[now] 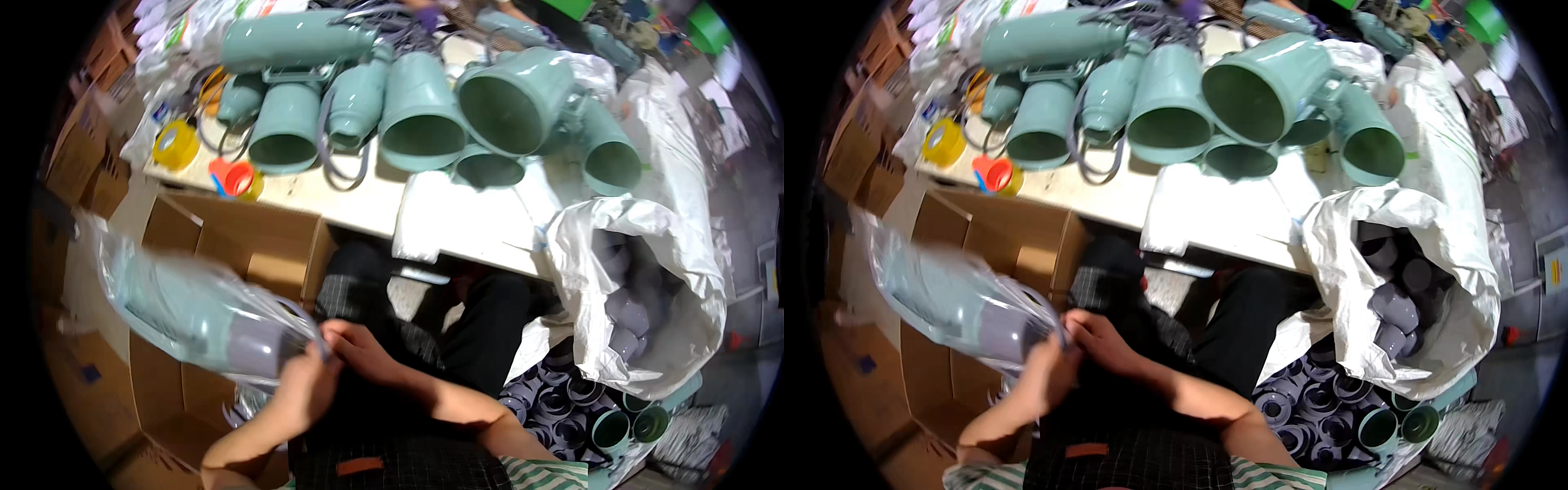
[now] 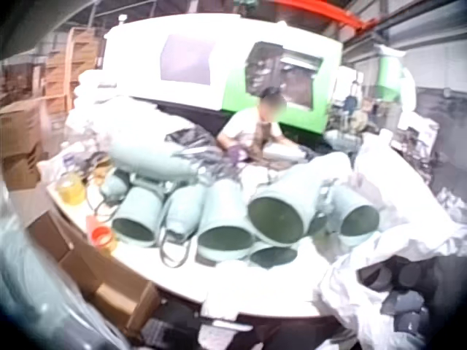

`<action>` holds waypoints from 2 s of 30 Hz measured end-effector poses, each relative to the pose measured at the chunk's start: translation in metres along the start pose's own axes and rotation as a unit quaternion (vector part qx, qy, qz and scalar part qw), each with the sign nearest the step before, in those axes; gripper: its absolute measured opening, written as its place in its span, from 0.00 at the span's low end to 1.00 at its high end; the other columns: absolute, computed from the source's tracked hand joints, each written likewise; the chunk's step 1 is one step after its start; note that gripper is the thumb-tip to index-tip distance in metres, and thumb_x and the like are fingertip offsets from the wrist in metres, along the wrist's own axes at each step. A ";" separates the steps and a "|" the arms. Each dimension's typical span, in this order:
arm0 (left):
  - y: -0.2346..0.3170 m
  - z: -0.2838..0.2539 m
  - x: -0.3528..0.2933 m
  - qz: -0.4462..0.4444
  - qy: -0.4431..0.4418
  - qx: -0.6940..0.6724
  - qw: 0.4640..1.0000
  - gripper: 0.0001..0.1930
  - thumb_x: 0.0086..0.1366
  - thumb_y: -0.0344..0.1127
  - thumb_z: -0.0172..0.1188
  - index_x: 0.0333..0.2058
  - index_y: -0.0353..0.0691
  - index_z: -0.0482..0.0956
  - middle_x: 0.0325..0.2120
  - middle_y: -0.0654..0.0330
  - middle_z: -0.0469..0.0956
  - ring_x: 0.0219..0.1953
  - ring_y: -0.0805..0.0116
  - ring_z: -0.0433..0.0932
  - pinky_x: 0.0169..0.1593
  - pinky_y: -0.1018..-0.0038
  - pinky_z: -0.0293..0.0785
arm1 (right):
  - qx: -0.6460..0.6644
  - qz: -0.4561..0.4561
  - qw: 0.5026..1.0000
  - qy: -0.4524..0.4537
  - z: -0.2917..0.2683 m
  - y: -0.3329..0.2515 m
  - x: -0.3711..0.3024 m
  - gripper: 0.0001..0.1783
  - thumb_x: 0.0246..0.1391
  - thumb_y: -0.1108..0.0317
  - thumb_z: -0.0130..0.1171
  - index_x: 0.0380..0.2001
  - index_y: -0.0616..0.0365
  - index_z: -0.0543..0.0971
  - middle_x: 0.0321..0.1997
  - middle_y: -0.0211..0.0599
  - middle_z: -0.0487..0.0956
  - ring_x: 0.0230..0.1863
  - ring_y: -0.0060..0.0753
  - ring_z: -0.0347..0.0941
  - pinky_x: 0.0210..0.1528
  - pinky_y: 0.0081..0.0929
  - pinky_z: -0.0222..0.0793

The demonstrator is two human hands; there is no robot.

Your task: The person assembles light green electric kettles by hand in a warehouse setting. They repeatedly pick up a kettle body, insert a grey circular base component, and place the assembled unit into a cardboard box.

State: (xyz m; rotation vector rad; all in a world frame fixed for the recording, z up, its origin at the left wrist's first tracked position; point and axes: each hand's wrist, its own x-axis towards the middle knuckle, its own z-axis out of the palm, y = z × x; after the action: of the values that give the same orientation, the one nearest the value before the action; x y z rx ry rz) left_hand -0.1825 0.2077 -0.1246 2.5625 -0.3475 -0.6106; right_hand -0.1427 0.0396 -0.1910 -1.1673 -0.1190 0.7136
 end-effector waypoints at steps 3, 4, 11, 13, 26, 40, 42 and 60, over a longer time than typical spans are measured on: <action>-0.048 -0.047 0.066 -0.067 0.091 -0.424 0.899 0.17 0.77 0.45 0.48 0.36 0.36 0.76 0.13 0.65 0.69 0.15 0.76 0.68 0.19 0.76 0.62 | -0.002 -0.013 0.995 0.104 -0.031 -0.014 -0.039 0.17 0.68 0.70 0.55 0.58 0.58 0.73 0.49 0.40 0.83 0.43 0.27 0.81 0.44 0.24 0.78; -0.062 -0.056 0.089 -0.079 0.108 -0.491 0.861 0.18 0.77 0.46 0.48 0.36 0.38 0.76 0.13 0.67 0.67 0.12 0.79 0.63 0.17 0.79 0.56 | -0.033 -0.067 0.978 0.194 -0.057 -0.004 -0.052 0.16 0.67 0.72 0.56 0.57 0.60 0.73 0.49 0.43 0.83 0.43 0.29 0.81 0.43 0.25 0.78; -0.313 0.115 0.238 -0.127 0.380 -0.771 0.495 0.20 0.80 0.50 0.39 0.32 0.46 0.71 0.15 0.66 0.66 0.17 0.72 0.62 0.23 0.73 0.63 | -0.275 -0.332 0.735 0.524 -0.170 -0.131 -0.059 0.16 0.59 0.79 0.60 0.50 0.64 0.72 0.51 0.39 0.75 0.53 0.30 0.73 0.57 0.27 0.69; -0.305 0.158 0.267 -0.206 0.320 -0.820 0.428 0.20 0.79 0.52 0.44 0.30 0.47 0.72 0.15 0.65 0.67 0.18 0.70 0.65 0.23 0.73 0.63 | -0.323 -0.385 0.669 0.547 -0.177 -0.172 -0.036 0.31 0.53 0.74 0.64 0.59 0.65 0.65 0.59 0.46 0.69 0.61 0.40 0.67 0.67 0.38 0.62; -0.220 0.022 0.170 -0.144 0.493 -0.549 0.660 0.14 0.70 0.31 0.56 0.53 0.39 0.70 0.39 0.65 0.71 0.37 0.76 0.71 0.41 0.78 0.69 | -0.417 -0.528 0.437 0.596 -0.221 -0.212 -0.222 0.21 0.65 0.75 0.54 0.60 0.67 0.74 0.62 0.49 0.77 0.62 0.41 0.75 0.66 0.38 0.69; 0.259 -0.031 0.135 0.485 -0.058 -0.196 0.850 0.19 0.52 0.35 0.72 0.43 0.37 0.81 0.38 0.51 0.81 0.45 0.53 0.78 0.53 0.65 0.71 | -0.123 -0.091 0.941 0.302 -0.224 -0.182 -0.201 0.19 0.65 0.62 0.59 0.55 0.57 0.79 0.46 0.37 0.84 0.46 0.21 0.79 0.42 0.27 0.76; 0.208 -0.049 0.148 0.388 -0.087 -0.257 0.881 0.21 0.49 0.36 0.75 0.39 0.32 0.81 0.32 0.54 0.80 0.38 0.59 0.79 0.44 0.68 0.73 | -0.085 -0.256 0.779 0.566 -0.251 -0.147 -0.230 0.14 0.63 0.65 0.58 0.48 0.60 0.79 0.43 0.37 0.81 0.39 0.26 0.79 0.40 0.28 0.76; 0.028 -0.014 0.137 -0.017 0.181 -0.687 0.704 0.25 0.73 0.41 0.56 0.62 0.31 0.70 0.59 0.51 0.74 0.60 0.55 0.73 0.65 0.58 0.67 | -0.253 -0.250 0.387 0.851 -0.327 -0.124 -0.295 0.49 0.37 0.63 0.78 0.61 0.70 0.66 0.57 0.49 0.65 0.59 0.44 0.65 0.62 0.40 0.63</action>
State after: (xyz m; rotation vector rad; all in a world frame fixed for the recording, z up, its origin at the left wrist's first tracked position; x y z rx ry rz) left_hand -0.0606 0.1418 -0.1479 1.1384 0.2609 -0.1672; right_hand -0.1723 -0.4139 -0.1386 -1.7873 1.1160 -1.4339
